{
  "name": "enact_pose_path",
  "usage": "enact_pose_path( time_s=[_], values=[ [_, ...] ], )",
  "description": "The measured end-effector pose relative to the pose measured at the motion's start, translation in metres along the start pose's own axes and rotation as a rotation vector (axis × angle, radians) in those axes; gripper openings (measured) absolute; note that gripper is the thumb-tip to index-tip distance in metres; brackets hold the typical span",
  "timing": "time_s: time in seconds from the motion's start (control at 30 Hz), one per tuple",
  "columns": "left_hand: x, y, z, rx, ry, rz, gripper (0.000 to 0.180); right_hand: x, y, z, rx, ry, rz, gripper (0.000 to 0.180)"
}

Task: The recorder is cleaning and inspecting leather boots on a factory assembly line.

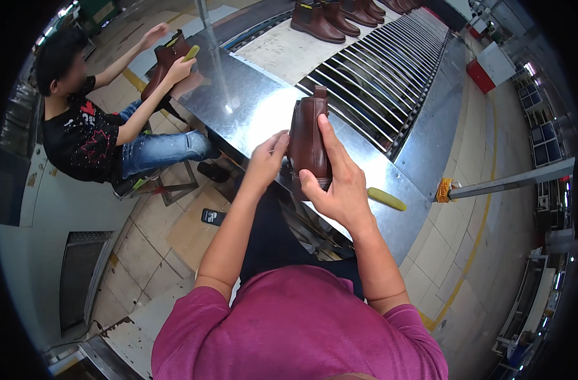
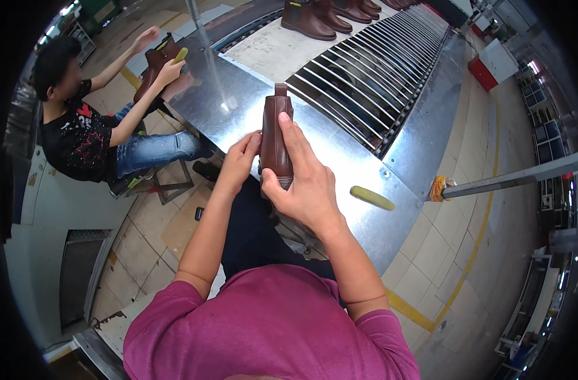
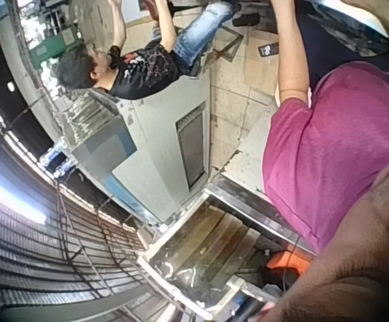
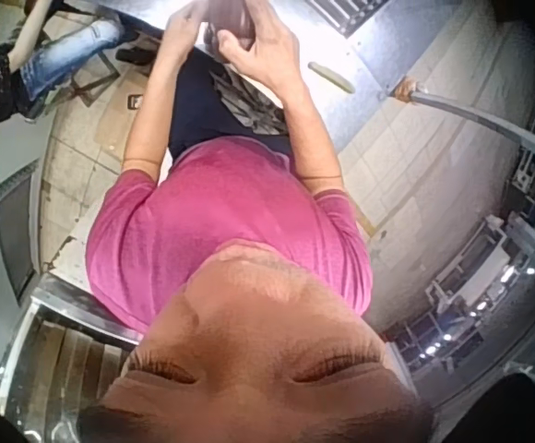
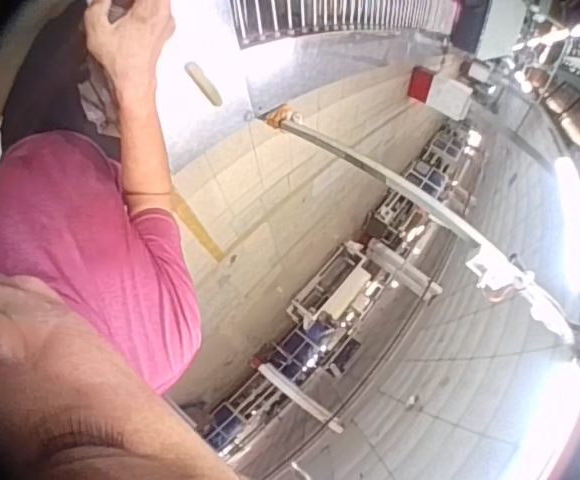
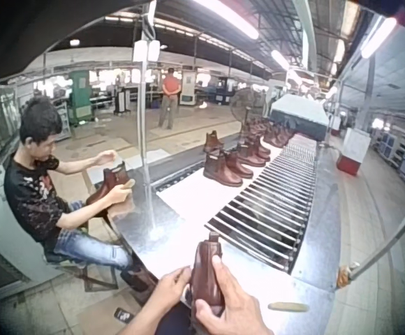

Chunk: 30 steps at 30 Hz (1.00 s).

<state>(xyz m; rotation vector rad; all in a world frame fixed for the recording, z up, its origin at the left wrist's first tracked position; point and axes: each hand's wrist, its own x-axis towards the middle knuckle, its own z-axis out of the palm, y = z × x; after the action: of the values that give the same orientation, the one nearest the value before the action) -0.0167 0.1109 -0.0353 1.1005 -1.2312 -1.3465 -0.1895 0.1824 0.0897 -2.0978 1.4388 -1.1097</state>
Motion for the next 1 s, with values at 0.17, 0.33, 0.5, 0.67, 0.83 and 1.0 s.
enact_pose_path(
  time_s=[0.17, 0.33, 0.5, 0.67, 0.83, 1.0],
  values=[
    [-0.044, 0.035, -0.004, 0.523, 0.099, 0.29, 0.036, -0.004, 0.003, -0.004, 0.008, 0.025, 0.031, 0.092],
    [-0.07, 0.031, 0.004, 0.17, -0.068, -0.112, 0.034, -0.008, -0.005, -0.007, -0.027, 0.025, 0.05, 0.089],
    [-0.071, 0.022, 0.012, -0.313, 0.047, -0.152, 0.019, -0.014, -0.015, -0.001, -0.063, 0.019, 0.014, 0.092],
    [-0.07, 0.008, -0.001, -0.233, 0.022, 0.04, 0.015, -0.02, -0.02, 0.01, -0.001, 0.082, -0.072, 0.096],
    [-0.081, 0.009, 0.006, -0.33, 0.0, -0.209, 0.032, -0.062, 0.001, 0.039, 0.072, 0.281, -0.187, 0.121],
    [-0.076, 0.002, 0.01, -0.283, -0.011, -0.113, 0.041, -0.06, 0.006, 0.057, 0.032, 0.428, -0.199, 0.11]
  ],
)
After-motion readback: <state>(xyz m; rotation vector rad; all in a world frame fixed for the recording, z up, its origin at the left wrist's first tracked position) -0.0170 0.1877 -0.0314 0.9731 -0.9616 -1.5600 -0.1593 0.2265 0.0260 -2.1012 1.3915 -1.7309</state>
